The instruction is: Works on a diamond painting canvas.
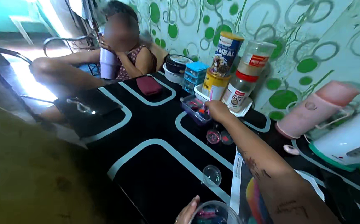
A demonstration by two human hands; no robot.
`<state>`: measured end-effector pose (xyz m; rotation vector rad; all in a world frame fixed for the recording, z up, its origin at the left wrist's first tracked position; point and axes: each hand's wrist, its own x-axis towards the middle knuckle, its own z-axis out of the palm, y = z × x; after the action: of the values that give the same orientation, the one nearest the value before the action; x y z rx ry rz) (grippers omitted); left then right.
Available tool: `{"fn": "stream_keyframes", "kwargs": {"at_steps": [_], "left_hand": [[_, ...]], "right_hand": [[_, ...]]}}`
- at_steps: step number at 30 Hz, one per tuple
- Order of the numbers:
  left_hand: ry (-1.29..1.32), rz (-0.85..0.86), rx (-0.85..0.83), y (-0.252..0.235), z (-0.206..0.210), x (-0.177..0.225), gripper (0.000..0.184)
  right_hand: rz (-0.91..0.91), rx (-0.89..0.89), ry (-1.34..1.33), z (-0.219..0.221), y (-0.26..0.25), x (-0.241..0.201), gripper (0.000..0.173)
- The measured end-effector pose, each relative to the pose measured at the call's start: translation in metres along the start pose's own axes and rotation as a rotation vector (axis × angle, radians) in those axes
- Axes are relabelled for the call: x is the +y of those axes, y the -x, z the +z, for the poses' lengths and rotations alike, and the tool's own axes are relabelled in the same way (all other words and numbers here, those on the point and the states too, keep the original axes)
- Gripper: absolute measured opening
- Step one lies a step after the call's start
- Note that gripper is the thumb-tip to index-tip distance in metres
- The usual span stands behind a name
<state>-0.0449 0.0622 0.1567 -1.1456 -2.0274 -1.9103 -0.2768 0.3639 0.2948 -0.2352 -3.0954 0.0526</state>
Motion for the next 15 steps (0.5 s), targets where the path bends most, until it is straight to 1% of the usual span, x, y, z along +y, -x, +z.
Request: {"fn": "stream_keyframes", "kwargs": {"at_steps": [2,4,5,6,7,8,9,10,11,12,13,14,15], "left_hand": [[-0.008,-0.023,-0.006,0.000,-0.001,0.002,0.081],[-0.013,-0.036,-0.011,-0.001,-0.002,0.003,0.082],[-0.011,-0.039,-0.010,-0.002,-0.002,0.004,0.082],[-0.010,-0.039,-0.010,-0.002,-0.002,0.004,0.082],[-0.013,-0.035,-0.009,-0.003,-0.002,0.004,0.081],[-0.016,-0.035,-0.012,-0.004,-0.002,0.004,0.081],[-0.018,-0.035,-0.017,-0.004,-0.002,0.004,0.082],[-0.024,-0.038,-0.021,-0.004,-0.002,0.004,0.082],[-0.033,-0.039,-0.019,-0.004,-0.001,0.004,0.083],[-0.044,-0.035,-0.016,-0.003,-0.001,0.003,0.083],[-0.054,-0.024,-0.008,-0.004,0.000,0.002,0.082],[-0.058,-0.010,0.002,-0.004,0.000,0.002,0.081],[-0.060,0.003,0.013,-0.003,0.001,0.001,0.079]], "right_hand": [[0.008,0.026,-0.058,0.000,0.000,-0.002,0.035],[-0.035,0.132,-0.185,-0.006,0.014,-0.007,0.038],[-0.098,0.234,-0.290,-0.011,0.027,-0.010,0.034],[-0.195,0.354,-0.414,-0.015,0.045,-0.015,0.026],[-0.295,0.429,-0.542,-0.023,0.066,-0.021,0.018],[-0.410,0.455,-0.664,-0.032,0.092,-0.028,0.013],[-0.524,0.438,-0.785,-0.041,0.121,-0.033,0.012],[-0.631,0.378,-0.878,-0.047,0.151,-0.037,0.013],[-0.742,0.289,-0.917,-0.052,0.180,-0.040,0.016],[-0.845,0.194,-0.885,-0.057,0.206,-0.043,0.019],[-0.937,0.131,-0.788,-0.060,0.228,-0.045,0.021],[-0.979,0.086,-0.681,-0.061,0.246,-0.048,0.020],[-0.983,0.057,-0.561,-0.062,0.261,-0.052,0.020]]}}
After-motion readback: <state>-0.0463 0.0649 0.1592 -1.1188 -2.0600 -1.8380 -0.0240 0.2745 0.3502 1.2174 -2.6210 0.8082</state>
